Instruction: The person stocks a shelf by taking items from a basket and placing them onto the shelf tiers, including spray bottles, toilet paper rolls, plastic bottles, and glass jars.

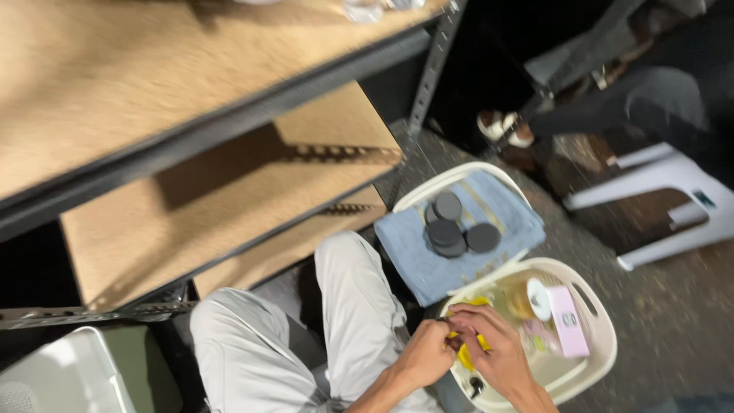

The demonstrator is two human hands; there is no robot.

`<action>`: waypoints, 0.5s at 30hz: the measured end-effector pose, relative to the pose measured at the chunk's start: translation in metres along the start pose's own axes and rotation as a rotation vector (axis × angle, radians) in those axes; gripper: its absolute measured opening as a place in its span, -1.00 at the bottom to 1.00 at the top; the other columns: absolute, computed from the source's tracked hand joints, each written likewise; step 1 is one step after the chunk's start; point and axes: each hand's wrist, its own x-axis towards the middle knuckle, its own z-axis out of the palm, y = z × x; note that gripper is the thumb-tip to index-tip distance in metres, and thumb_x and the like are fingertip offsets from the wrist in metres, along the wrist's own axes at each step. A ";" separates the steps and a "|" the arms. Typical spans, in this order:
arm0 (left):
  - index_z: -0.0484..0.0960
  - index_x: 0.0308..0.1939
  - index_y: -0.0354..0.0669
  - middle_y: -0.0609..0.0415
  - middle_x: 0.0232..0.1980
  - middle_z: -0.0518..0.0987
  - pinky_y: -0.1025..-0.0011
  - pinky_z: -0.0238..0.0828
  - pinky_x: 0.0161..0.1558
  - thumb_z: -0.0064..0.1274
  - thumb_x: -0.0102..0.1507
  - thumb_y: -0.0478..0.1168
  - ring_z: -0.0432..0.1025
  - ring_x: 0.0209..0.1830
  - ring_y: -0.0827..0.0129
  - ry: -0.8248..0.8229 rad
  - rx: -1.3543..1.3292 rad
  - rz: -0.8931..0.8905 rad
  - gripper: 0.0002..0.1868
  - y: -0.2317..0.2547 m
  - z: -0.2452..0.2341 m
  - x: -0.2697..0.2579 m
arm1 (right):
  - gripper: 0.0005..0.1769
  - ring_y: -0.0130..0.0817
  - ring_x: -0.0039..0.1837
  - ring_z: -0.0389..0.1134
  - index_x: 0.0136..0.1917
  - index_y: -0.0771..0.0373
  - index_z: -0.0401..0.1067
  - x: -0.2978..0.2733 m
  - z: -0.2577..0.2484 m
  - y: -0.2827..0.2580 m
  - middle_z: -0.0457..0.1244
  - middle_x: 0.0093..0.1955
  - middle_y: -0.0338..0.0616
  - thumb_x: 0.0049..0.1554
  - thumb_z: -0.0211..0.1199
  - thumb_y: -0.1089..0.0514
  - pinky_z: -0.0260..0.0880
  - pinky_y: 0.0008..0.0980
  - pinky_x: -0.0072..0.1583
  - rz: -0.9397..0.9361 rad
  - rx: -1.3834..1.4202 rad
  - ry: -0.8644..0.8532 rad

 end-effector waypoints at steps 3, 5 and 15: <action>0.71 -0.21 -0.14 -0.18 -0.26 0.64 0.05 0.47 -0.09 0.05 0.25 -0.32 0.54 -0.16 -0.15 0.266 -0.122 0.202 -0.87 0.050 -0.061 0.005 | -0.71 -0.28 -0.13 0.51 -0.14 0.06 0.68 0.066 0.006 -0.053 0.49 -0.08 -0.30 0.02 0.27 0.41 0.53 -0.35 -0.03 -0.127 0.089 0.131; 0.67 -0.18 -0.17 -0.08 -0.20 0.64 0.17 0.47 -0.05 0.03 0.24 -0.40 0.55 -0.14 0.02 0.383 -0.088 0.343 -0.85 0.095 -0.106 0.000 | -0.79 -0.21 0.01 0.51 -0.06 0.20 0.60 0.100 0.006 -0.073 0.46 0.00 -0.12 0.08 0.25 0.39 0.55 -0.32 0.10 -0.192 0.126 0.159; 0.42 0.33 -0.32 -0.37 0.24 0.48 -0.03 0.40 0.32 -0.17 0.34 -0.32 0.40 0.33 -0.20 0.810 0.051 0.720 -0.55 0.277 -0.262 -0.009 | -0.62 -0.23 0.19 0.39 0.28 0.35 0.43 0.273 -0.012 -0.157 0.35 0.22 0.07 0.19 0.27 0.40 0.48 -0.35 0.11 -0.196 0.311 0.329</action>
